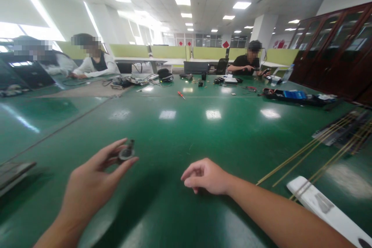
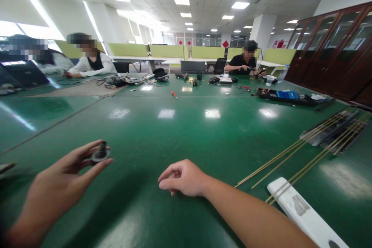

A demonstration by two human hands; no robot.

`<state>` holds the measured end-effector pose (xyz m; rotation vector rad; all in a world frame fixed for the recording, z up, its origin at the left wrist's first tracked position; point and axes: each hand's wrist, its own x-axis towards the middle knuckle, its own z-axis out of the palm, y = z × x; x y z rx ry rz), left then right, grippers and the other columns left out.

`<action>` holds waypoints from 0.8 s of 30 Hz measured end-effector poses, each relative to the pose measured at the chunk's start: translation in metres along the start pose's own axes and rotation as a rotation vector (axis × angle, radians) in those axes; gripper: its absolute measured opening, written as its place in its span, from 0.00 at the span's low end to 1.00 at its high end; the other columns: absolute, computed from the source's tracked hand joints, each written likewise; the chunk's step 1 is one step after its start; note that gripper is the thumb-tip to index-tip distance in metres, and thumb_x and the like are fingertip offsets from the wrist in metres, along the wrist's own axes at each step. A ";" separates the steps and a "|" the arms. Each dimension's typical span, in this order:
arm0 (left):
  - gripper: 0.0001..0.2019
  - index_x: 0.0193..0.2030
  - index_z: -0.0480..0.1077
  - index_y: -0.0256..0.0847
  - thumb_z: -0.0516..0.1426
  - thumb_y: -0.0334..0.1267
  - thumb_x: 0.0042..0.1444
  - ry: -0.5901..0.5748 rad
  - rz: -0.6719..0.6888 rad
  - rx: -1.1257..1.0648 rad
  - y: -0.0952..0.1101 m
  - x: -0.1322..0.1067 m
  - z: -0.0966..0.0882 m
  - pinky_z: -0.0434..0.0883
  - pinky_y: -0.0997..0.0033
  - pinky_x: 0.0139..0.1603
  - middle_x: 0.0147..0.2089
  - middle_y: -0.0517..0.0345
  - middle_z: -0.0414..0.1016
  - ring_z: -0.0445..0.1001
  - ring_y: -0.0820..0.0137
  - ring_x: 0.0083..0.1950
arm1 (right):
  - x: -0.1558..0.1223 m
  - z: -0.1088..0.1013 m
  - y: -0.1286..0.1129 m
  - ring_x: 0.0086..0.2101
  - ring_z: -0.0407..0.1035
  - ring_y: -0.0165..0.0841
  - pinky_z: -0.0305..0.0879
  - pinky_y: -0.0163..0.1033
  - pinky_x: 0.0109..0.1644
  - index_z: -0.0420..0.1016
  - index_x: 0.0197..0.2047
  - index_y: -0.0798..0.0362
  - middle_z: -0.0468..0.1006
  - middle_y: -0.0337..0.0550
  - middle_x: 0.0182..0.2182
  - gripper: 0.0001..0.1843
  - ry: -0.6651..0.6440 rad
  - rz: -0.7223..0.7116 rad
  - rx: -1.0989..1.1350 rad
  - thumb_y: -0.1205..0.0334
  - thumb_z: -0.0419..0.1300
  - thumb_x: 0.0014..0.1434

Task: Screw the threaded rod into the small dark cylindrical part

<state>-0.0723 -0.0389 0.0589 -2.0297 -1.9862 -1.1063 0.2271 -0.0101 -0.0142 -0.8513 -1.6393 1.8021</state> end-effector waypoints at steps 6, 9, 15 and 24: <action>0.13 0.47 0.75 0.43 0.63 0.43 0.56 -0.305 0.404 -0.300 0.053 0.001 0.061 0.76 0.69 0.45 0.43 0.56 0.80 0.79 0.66 0.42 | 0.003 -0.003 0.003 0.24 0.62 0.25 0.60 0.32 0.30 0.74 0.44 0.55 0.70 0.34 0.27 0.17 0.376 -0.190 -0.159 0.65 0.69 0.49; 0.10 0.47 0.75 0.44 0.62 0.37 0.58 -0.332 0.479 -0.357 0.058 -0.006 0.076 0.74 0.70 0.46 0.44 0.57 0.80 0.78 0.68 0.44 | 0.001 -0.001 0.005 0.24 0.63 0.25 0.61 0.31 0.29 0.73 0.48 0.52 0.72 0.35 0.30 0.20 0.402 -0.205 -0.280 0.66 0.67 0.50; 0.10 0.47 0.75 0.44 0.63 0.35 0.58 -0.403 0.490 -0.407 0.045 -0.019 0.082 0.74 0.73 0.47 0.44 0.57 0.80 0.78 0.70 0.43 | -0.003 0.004 0.004 0.25 0.67 0.27 0.64 0.33 0.31 0.74 0.46 0.51 0.74 0.36 0.31 0.18 0.371 -0.224 -0.501 0.66 0.67 0.50; 0.12 0.49 0.74 0.45 0.63 0.36 0.58 -0.397 0.463 -0.412 0.041 -0.023 0.086 0.74 0.73 0.49 0.45 0.58 0.80 0.78 0.70 0.45 | -0.003 0.004 0.006 0.26 0.67 0.27 0.63 0.33 0.30 0.75 0.44 0.51 0.75 0.36 0.31 0.16 0.362 -0.243 -0.530 0.66 0.66 0.50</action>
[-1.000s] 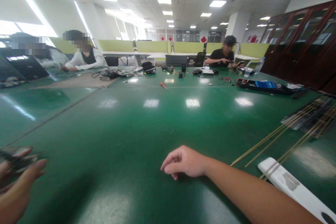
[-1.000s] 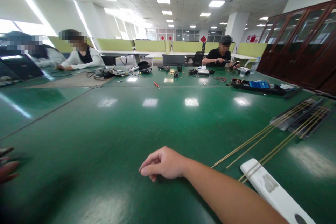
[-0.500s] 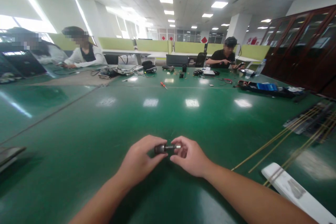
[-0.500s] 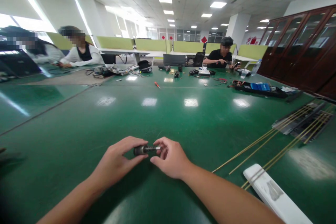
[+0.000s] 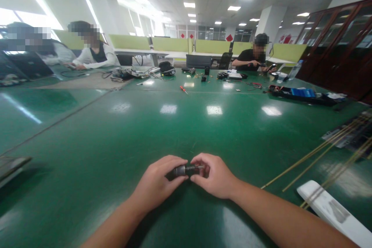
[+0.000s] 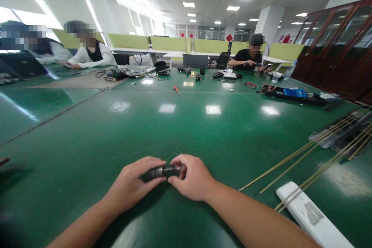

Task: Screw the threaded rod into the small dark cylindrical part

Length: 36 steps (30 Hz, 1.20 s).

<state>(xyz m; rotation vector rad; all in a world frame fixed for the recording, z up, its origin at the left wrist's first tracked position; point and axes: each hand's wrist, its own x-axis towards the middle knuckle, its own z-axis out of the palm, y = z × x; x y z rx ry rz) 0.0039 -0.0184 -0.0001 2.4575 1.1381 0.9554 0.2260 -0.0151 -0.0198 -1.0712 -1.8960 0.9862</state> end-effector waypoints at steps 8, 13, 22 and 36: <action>0.16 0.53 0.72 0.45 0.64 0.36 0.57 0.029 -0.008 0.025 0.001 -0.001 0.003 0.74 0.73 0.47 0.45 0.58 0.79 0.78 0.70 0.44 | -0.001 -0.003 -0.005 0.27 0.66 0.28 0.62 0.33 0.31 0.76 0.42 0.52 0.75 0.37 0.31 0.12 0.010 -0.056 -0.031 0.65 0.66 0.52; 0.15 0.52 0.72 0.45 0.63 0.37 0.58 0.025 -0.002 0.015 0.006 0.001 0.003 0.74 0.73 0.47 0.44 0.57 0.79 0.78 0.70 0.44 | -0.001 -0.004 -0.009 0.30 0.68 0.30 0.62 0.34 0.34 0.78 0.40 0.52 0.76 0.38 0.31 0.09 0.008 -0.098 -0.081 0.64 0.66 0.54; 0.14 0.51 0.73 0.44 0.62 0.38 0.58 0.002 0.007 0.022 0.007 0.000 0.004 0.74 0.71 0.46 0.43 0.56 0.79 0.78 0.68 0.43 | 0.001 -0.006 -0.010 0.31 0.70 0.30 0.63 0.35 0.37 0.80 0.37 0.52 0.77 0.39 0.30 0.04 -0.004 -0.117 -0.117 0.62 0.66 0.57; 0.08 0.46 0.73 0.43 0.61 0.35 0.59 -0.023 -0.011 -0.021 0.007 -0.001 0.003 0.72 0.70 0.47 0.43 0.57 0.78 0.77 0.69 0.44 | 0.001 -0.006 -0.009 0.30 0.69 0.30 0.61 0.34 0.35 0.81 0.35 0.53 0.77 0.39 0.28 0.03 -0.011 -0.096 -0.122 0.63 0.66 0.57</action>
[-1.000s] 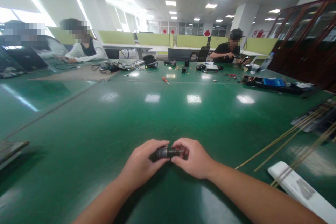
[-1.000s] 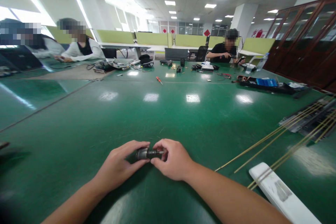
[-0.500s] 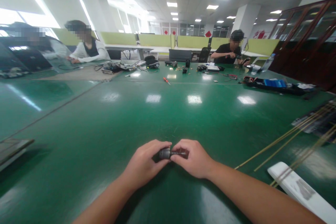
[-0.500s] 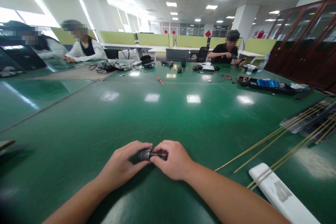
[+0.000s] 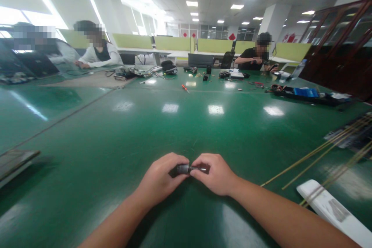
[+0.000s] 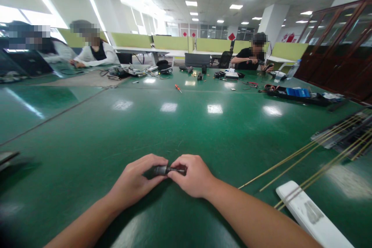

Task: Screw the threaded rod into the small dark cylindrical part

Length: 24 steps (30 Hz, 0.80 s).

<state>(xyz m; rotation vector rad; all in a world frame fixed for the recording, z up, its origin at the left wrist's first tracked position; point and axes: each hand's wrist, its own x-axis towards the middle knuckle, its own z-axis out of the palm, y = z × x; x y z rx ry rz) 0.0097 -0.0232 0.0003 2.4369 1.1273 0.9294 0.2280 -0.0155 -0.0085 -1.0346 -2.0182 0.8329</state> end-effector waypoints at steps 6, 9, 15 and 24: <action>0.07 0.45 0.73 0.42 0.61 0.35 0.59 0.021 0.017 0.004 0.002 0.002 -0.002 0.73 0.70 0.46 0.43 0.55 0.78 0.77 0.69 0.43 | -0.001 0.001 0.002 0.30 0.70 0.30 0.61 0.34 0.35 0.81 0.35 0.52 0.78 0.39 0.29 0.03 0.003 0.003 0.000 0.63 0.66 0.57; 0.07 0.45 0.74 0.42 0.61 0.35 0.60 0.027 0.024 0.006 0.003 0.002 -0.002 0.73 0.69 0.46 0.42 0.55 0.78 0.77 0.69 0.43 | -0.001 0.001 0.002 0.30 0.69 0.30 0.61 0.34 0.34 0.81 0.35 0.52 0.78 0.39 0.28 0.03 0.006 0.004 -0.002 0.63 0.66 0.57; 0.07 0.45 0.74 0.42 0.60 0.35 0.59 0.037 0.027 0.015 0.002 0.001 -0.002 0.74 0.69 0.46 0.43 0.54 0.79 0.78 0.68 0.43 | -0.001 0.001 0.001 0.29 0.69 0.30 0.61 0.35 0.34 0.81 0.35 0.52 0.78 0.39 0.28 0.04 0.006 0.015 -0.010 0.62 0.66 0.57; 0.07 0.45 0.74 0.42 0.60 0.35 0.59 0.026 0.012 0.008 0.002 0.002 -0.002 0.74 0.69 0.47 0.42 0.54 0.79 0.77 0.68 0.43 | -0.002 0.001 0.000 0.29 0.69 0.30 0.60 0.35 0.33 0.81 0.33 0.53 0.78 0.39 0.27 0.04 0.009 0.019 -0.016 0.62 0.66 0.57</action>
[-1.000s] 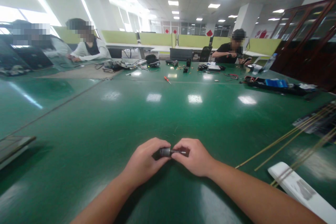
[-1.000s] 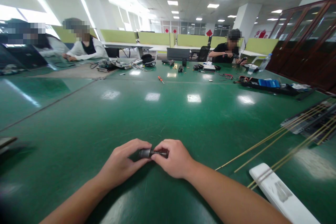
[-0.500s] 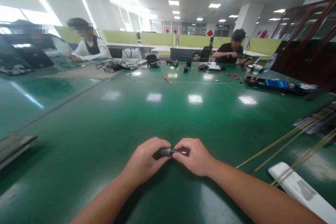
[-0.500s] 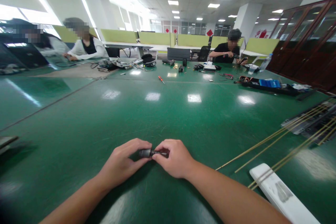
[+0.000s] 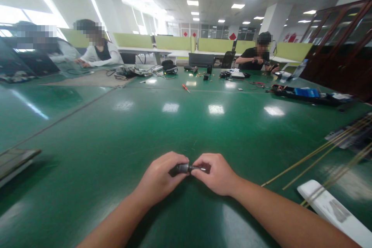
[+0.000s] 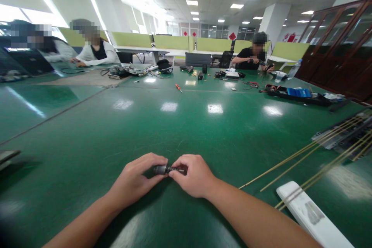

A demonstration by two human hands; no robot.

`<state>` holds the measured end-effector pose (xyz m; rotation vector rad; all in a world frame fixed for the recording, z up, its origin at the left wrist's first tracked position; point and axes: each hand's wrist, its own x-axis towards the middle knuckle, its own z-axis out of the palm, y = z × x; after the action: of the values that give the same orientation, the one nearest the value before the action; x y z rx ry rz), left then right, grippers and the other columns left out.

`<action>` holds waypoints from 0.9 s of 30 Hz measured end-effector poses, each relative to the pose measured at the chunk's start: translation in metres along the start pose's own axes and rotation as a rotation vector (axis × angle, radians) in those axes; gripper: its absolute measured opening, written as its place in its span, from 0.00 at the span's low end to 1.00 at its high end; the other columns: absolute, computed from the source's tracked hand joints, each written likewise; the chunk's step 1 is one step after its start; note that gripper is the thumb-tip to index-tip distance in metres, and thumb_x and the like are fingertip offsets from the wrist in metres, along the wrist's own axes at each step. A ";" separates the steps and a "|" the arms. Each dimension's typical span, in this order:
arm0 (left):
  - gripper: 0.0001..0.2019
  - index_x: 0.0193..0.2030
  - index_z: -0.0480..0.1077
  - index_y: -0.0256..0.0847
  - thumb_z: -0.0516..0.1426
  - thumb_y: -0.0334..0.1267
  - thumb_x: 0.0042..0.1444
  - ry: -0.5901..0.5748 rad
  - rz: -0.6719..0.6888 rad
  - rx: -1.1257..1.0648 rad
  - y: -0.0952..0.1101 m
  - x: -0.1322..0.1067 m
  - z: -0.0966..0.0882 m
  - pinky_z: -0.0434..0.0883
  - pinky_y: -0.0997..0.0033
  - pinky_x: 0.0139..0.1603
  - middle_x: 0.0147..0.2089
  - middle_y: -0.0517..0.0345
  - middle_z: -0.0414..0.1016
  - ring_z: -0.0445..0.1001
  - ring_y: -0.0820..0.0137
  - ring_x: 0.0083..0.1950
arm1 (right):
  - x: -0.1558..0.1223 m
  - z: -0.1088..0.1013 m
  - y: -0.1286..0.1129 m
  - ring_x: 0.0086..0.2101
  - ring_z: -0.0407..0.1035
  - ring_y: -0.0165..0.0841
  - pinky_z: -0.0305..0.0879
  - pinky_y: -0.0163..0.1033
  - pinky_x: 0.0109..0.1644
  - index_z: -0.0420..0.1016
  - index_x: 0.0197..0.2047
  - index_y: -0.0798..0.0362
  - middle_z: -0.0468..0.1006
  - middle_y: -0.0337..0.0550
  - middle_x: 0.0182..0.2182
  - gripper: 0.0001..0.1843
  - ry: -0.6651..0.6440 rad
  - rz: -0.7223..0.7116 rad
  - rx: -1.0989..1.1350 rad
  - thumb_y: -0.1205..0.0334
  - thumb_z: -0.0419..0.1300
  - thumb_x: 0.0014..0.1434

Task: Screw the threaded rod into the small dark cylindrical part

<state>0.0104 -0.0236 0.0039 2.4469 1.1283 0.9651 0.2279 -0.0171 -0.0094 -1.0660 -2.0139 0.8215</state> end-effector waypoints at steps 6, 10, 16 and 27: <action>0.07 0.44 0.74 0.42 0.60 0.36 0.59 0.008 0.010 0.009 -0.001 0.000 0.000 0.74 0.69 0.45 0.42 0.54 0.79 0.77 0.68 0.42 | 0.000 0.000 0.001 0.29 0.69 0.31 0.61 0.35 0.33 0.80 0.32 0.52 0.78 0.39 0.27 0.03 -0.002 0.009 -0.020 0.62 0.66 0.56; 0.07 0.45 0.74 0.42 0.60 0.35 0.59 0.003 0.011 0.008 -0.002 0.000 0.000 0.73 0.70 0.46 0.42 0.55 0.78 0.77 0.69 0.43 | 0.000 0.000 0.000 0.28 0.68 0.30 0.60 0.34 0.33 0.80 0.32 0.52 0.77 0.38 0.26 0.03 0.005 0.011 -0.009 0.63 0.66 0.56; 0.07 0.45 0.74 0.42 0.60 0.35 0.60 0.003 0.008 -0.001 -0.004 -0.002 0.000 0.74 0.70 0.46 0.43 0.54 0.78 0.77 0.68 0.43 | -0.001 -0.001 -0.001 0.27 0.68 0.30 0.59 0.34 0.31 0.79 0.31 0.53 0.77 0.38 0.25 0.03 0.015 0.014 0.002 0.63 0.66 0.55; 0.07 0.44 0.75 0.41 0.60 0.35 0.59 0.017 0.011 -0.005 0.002 0.001 -0.002 0.74 0.70 0.46 0.42 0.54 0.79 0.78 0.68 0.42 | -0.002 0.001 0.002 0.27 0.67 0.29 0.59 0.34 0.32 0.78 0.32 0.53 0.76 0.38 0.26 0.04 0.035 -0.007 0.011 0.62 0.66 0.55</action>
<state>0.0105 -0.0238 0.0072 2.4486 1.1175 0.9921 0.2287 -0.0181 -0.0125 -1.0594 -1.9804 0.8045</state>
